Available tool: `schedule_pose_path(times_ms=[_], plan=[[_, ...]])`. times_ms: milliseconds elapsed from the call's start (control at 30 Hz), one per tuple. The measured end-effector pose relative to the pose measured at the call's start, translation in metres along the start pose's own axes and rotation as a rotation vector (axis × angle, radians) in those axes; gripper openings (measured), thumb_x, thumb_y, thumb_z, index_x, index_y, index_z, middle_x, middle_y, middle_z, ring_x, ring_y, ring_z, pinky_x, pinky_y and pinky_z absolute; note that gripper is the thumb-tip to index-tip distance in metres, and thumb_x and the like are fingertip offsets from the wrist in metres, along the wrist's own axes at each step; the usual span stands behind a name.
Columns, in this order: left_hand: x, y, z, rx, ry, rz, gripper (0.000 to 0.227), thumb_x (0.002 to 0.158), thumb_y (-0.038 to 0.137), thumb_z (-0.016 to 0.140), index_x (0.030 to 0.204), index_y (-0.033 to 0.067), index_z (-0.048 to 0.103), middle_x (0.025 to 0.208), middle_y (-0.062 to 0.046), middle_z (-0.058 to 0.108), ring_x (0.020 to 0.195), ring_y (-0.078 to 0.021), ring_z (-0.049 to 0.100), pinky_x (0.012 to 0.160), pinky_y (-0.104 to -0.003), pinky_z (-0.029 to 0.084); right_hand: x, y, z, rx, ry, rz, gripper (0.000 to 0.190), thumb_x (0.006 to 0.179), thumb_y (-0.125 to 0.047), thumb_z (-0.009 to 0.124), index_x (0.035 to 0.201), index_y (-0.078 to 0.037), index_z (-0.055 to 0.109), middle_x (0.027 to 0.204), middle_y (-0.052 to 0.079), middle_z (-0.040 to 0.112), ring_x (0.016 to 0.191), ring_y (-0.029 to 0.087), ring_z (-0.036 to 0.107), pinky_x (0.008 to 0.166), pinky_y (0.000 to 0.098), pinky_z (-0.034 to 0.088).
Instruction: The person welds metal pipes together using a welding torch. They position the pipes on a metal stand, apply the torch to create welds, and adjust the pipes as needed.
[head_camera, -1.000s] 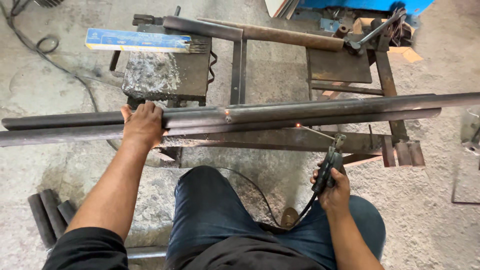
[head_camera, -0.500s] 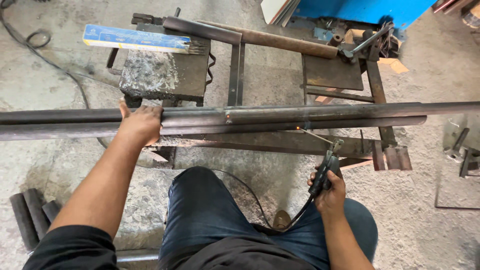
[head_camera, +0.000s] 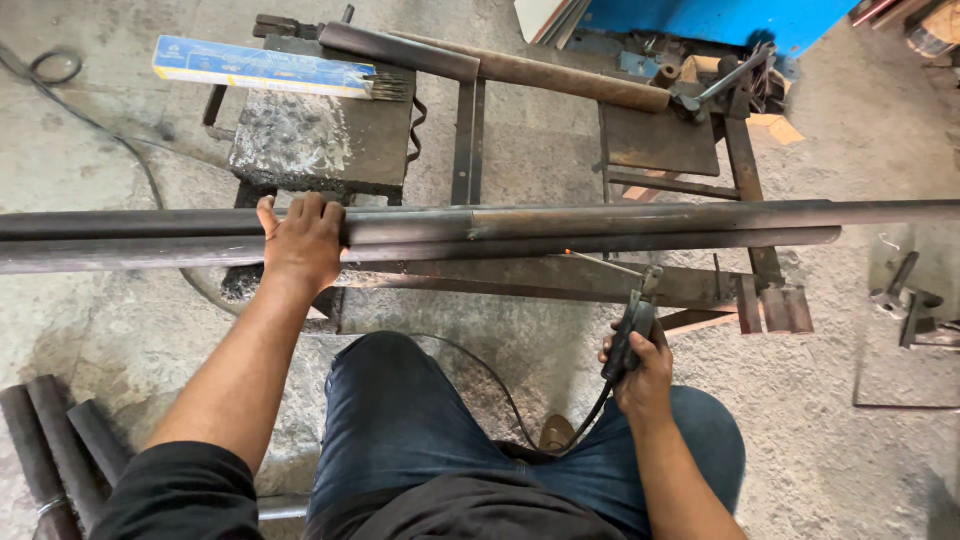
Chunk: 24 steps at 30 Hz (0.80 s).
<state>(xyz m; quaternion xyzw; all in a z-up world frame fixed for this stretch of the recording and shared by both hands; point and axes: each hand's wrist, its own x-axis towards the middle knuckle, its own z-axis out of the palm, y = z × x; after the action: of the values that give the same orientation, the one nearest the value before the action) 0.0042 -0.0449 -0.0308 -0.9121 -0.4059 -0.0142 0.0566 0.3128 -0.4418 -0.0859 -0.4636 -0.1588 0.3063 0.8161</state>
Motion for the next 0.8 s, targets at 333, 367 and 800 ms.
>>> schedule_pose_path(times_ms=[333,367,800], plan=[[0.019,-0.005,-0.009,-0.089,-0.323,-0.028,0.061,0.093,0.02,0.067,0.149,0.0205,0.043,0.144,-0.005,0.055,0.137,-0.0243,0.049,0.116,-0.072,0.005,-0.006,-0.006,0.012,-0.044,-0.011,-0.023,0.042,0.091,-0.014,0.066,0.128,0.0,0.053,0.107,0.016,0.063,0.081,0.025,0.065,0.064,0.0376,0.056],[0.021,-0.01,-0.011,-0.062,-0.365,-0.018,0.067,0.093,0.014,0.066,0.154,0.0224,0.039,0.149,-0.003,0.053,0.139,-0.0231,0.048,0.117,-0.073,0.002,-0.008,-0.007,0.013,-0.051,-0.012,-0.025,0.041,0.091,-0.014,0.066,0.127,0.001,0.053,0.107,0.016,0.063,0.081,0.025,0.065,0.064,0.0377,0.056],[0.016,0.021,-0.014,-0.114,-0.201,-0.007,0.048,0.094,0.041,0.067,0.137,0.0217,0.058,0.136,-0.002,0.06,0.137,-0.0198,0.052,0.118,-0.068,0.017,-0.011,-0.004,0.04,-0.298,0.027,-0.054,0.059,0.085,-0.005,0.07,0.14,0.004,0.052,0.098,0.012,0.06,0.076,0.018,0.062,0.062,0.0321,0.055]])
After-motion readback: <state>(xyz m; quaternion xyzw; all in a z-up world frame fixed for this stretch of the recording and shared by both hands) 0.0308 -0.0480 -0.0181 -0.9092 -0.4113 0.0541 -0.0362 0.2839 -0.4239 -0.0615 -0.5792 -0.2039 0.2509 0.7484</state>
